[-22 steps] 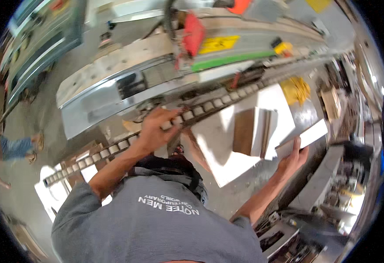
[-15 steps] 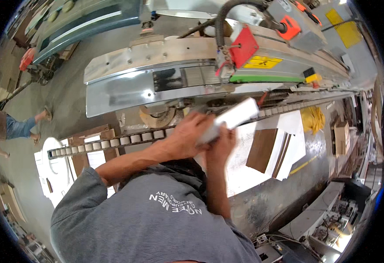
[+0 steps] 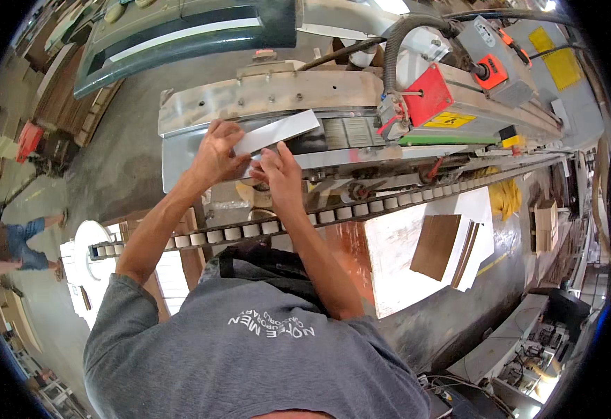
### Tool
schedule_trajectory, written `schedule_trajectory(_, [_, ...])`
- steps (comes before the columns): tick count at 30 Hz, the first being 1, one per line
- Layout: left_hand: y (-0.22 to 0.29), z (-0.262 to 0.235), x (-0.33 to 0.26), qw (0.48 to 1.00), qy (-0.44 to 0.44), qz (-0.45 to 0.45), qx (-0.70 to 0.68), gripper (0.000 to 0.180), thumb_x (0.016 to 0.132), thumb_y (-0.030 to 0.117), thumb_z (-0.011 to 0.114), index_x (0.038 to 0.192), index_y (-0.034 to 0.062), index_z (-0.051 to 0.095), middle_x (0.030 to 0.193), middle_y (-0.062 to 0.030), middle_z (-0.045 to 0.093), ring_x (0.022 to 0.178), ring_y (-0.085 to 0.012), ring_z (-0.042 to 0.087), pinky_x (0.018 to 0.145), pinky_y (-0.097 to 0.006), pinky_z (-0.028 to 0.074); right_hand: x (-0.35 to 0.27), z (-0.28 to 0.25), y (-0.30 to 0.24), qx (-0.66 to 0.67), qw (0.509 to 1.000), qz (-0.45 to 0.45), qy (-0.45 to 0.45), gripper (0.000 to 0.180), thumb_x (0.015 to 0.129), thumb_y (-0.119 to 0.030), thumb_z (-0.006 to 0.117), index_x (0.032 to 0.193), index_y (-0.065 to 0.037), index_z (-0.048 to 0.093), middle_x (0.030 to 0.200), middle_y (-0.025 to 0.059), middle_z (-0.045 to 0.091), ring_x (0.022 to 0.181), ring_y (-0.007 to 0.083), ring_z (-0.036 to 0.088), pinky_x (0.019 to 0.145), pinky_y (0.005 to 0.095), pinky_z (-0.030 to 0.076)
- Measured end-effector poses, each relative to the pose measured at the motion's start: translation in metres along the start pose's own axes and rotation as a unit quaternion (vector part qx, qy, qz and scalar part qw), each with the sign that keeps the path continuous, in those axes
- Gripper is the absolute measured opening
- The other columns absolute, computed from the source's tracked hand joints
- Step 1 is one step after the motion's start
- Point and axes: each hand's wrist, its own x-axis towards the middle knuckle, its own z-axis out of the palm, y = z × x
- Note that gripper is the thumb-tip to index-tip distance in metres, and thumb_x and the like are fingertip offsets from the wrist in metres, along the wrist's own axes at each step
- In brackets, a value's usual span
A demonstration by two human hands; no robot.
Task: The person feeds rectangular boards into an edge banding machine, retrieves a stack of boards from a pallet, and continues feeding them one by one into the machine.
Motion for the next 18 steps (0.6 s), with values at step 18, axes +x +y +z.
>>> schedule_trajectory(18, [-0.032, 0.011, -0.006, 0.995, 0.084, -0.006, -0.048, 0.025, 0.074, 0.005, 0.080, 0.098, 0.0038, 0.074, 0.087, -0.0132, 0.067, 0.083, -0.0336, 0.064, 0.072, -0.041, 0.053, 0.034, 0.022, 0.023, -0.137, 0.985, -0.103, 0.029, 0.044, 0.099, -0.012, 0.054, 0.132, 0.014, 0.041, 0.120, 0.0169, 0.056, 0.091, 0.0170, 0.064, 0.067, 0.0268, 0.061])
